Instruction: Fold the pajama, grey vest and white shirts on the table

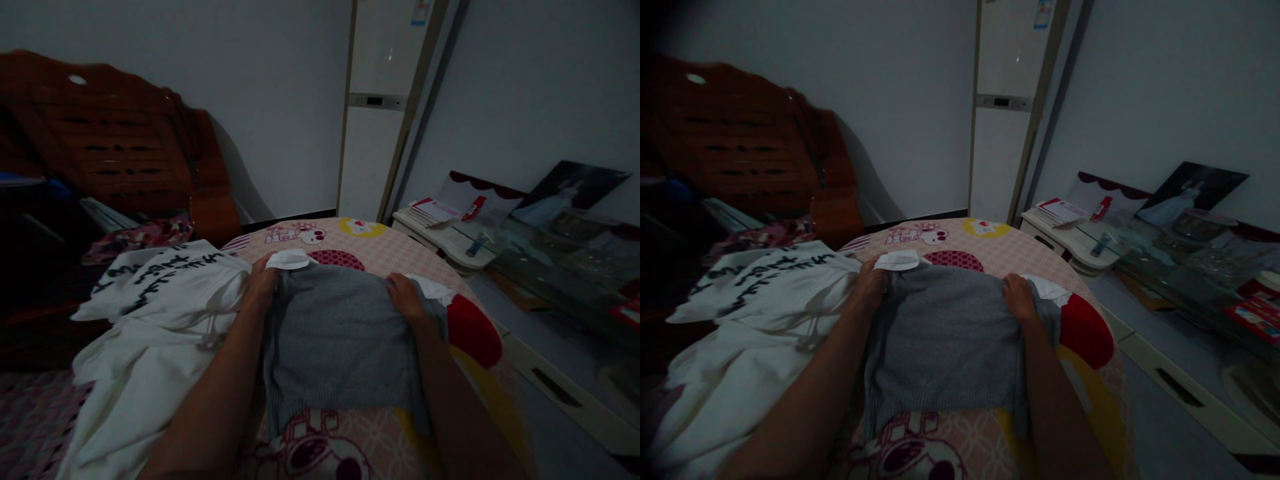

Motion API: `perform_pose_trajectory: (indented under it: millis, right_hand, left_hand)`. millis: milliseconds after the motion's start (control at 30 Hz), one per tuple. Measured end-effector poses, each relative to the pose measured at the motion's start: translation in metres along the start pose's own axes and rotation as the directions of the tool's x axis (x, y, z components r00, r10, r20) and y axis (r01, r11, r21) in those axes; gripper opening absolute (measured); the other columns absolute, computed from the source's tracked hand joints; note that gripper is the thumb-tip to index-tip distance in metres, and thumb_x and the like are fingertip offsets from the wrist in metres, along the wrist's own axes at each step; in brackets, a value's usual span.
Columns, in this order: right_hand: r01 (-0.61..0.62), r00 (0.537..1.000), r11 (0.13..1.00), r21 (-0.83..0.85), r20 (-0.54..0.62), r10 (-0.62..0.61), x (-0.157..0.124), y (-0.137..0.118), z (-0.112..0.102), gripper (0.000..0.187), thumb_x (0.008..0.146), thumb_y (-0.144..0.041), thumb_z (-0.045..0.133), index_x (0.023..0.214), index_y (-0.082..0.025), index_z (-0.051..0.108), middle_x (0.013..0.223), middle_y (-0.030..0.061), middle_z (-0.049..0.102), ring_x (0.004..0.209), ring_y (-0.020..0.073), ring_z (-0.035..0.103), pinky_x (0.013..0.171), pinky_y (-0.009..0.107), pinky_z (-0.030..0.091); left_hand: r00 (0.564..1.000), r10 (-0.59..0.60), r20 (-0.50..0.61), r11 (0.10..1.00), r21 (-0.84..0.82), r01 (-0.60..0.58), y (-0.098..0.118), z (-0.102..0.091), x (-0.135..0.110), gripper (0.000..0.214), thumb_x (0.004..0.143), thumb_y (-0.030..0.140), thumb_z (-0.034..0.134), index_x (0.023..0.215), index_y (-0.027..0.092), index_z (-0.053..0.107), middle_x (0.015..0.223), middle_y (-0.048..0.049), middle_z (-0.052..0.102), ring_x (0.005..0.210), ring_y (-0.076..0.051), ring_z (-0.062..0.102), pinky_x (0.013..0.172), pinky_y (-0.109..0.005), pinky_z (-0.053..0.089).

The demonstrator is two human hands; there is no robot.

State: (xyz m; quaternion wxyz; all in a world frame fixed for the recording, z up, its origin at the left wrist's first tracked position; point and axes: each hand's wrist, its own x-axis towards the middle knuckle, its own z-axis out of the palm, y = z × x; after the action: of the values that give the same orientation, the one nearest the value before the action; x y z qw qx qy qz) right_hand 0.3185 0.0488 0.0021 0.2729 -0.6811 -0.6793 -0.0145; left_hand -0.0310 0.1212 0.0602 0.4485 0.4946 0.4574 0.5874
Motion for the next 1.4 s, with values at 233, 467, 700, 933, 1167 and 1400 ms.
perform_pose_trajectory:
  millis: [233,467,700,933,1167,1400]
  right_hand:
    - [-0.103,0.984,0.934,0.341,-0.103,0.146,0.003,-0.011,-0.024,0.012,0.071,-0.019,0.053,0.079,-0.019,0.062,0.094,0.0078,0.072,0.093,0.0228,0.065,0.091,0.038,0.047]
    - [-0.23,0.969,0.713,0.662,0.085,0.234,0.003,-0.011,-0.07,0.013,0.063,-0.027,0.064,0.07,-0.017,0.065,0.068,0.0011,0.067,0.065,0.0162,0.06,0.062,0.027,0.045]
    - [-0.408,0.82,0.753,0.517,0.569,0.054,-0.002,-0.012,-0.089,0.013,0.061,-0.022,0.067,0.071,-0.016,0.071,0.064,0.0,0.068,0.061,0.0133,0.06,0.058,0.023,0.043]
    - [-0.406,0.733,0.838,0.365,0.677,0.061,0.0,-0.032,-0.087,0.018,0.078,-0.027,0.058,0.065,-0.016,0.065,0.057,0.0033,0.066,0.054,0.016,0.062,0.053,0.025,0.046]
    - [-0.105,0.985,0.993,-0.06,0.129,0.112,0.007,-0.046,-0.047,0.029,0.092,-0.017,0.046,0.109,-0.012,0.069,0.111,0.0131,0.071,0.101,0.021,0.066,0.089,0.029,0.047]
    - [-0.08,0.927,0.924,-0.373,0.312,0.207,0.0,-0.039,-0.043,0.033,0.089,-0.008,0.046,0.114,-0.009,0.068,0.116,0.0181,0.068,0.113,0.0261,0.06,0.095,0.033,0.044]
  left_hand:
    - [1.0,0.018,-0.019,1.0,-0.023,-0.018,-0.001,-0.001,0.0,0.033,0.061,0.037,0.064,0.085,0.016,0.069,0.079,-0.0027,0.07,0.081,-0.022,0.064,0.07,-0.027,0.05]
    - [0.998,-0.002,-0.065,1.0,-0.014,0.001,0.006,0.002,-0.003,0.033,0.059,0.036,0.063,0.083,0.015,0.068,0.074,-0.001,0.067,0.077,-0.02,0.06,0.072,-0.027,0.047]
    - [1.0,0.009,-0.03,1.0,-0.008,-0.009,-0.005,-0.003,0.002,0.031,0.06,0.036,0.066,0.082,0.015,0.07,0.074,-0.002,0.068,0.078,-0.022,0.062,0.071,-0.028,0.048]
    - [0.998,-0.003,-0.062,1.0,-0.026,0.001,-0.004,-0.001,0.002,0.033,0.06,0.035,0.065,0.086,0.015,0.07,0.076,-0.0017,0.068,0.079,-0.021,0.061,0.072,-0.028,0.047]
    - [0.999,-0.016,-0.048,0.999,-0.041,0.014,0.004,0.001,-0.002,0.03,0.057,0.033,0.065,0.081,0.015,0.068,0.074,-0.001,0.066,0.077,-0.019,0.06,0.07,-0.026,0.046]
    - [0.995,-0.015,-0.099,0.993,-0.121,0.003,0.001,0.0,0.001,0.03,0.054,0.032,0.069,0.079,0.016,0.068,0.072,-0.0006,0.067,0.078,-0.021,0.063,0.07,-0.026,0.049]
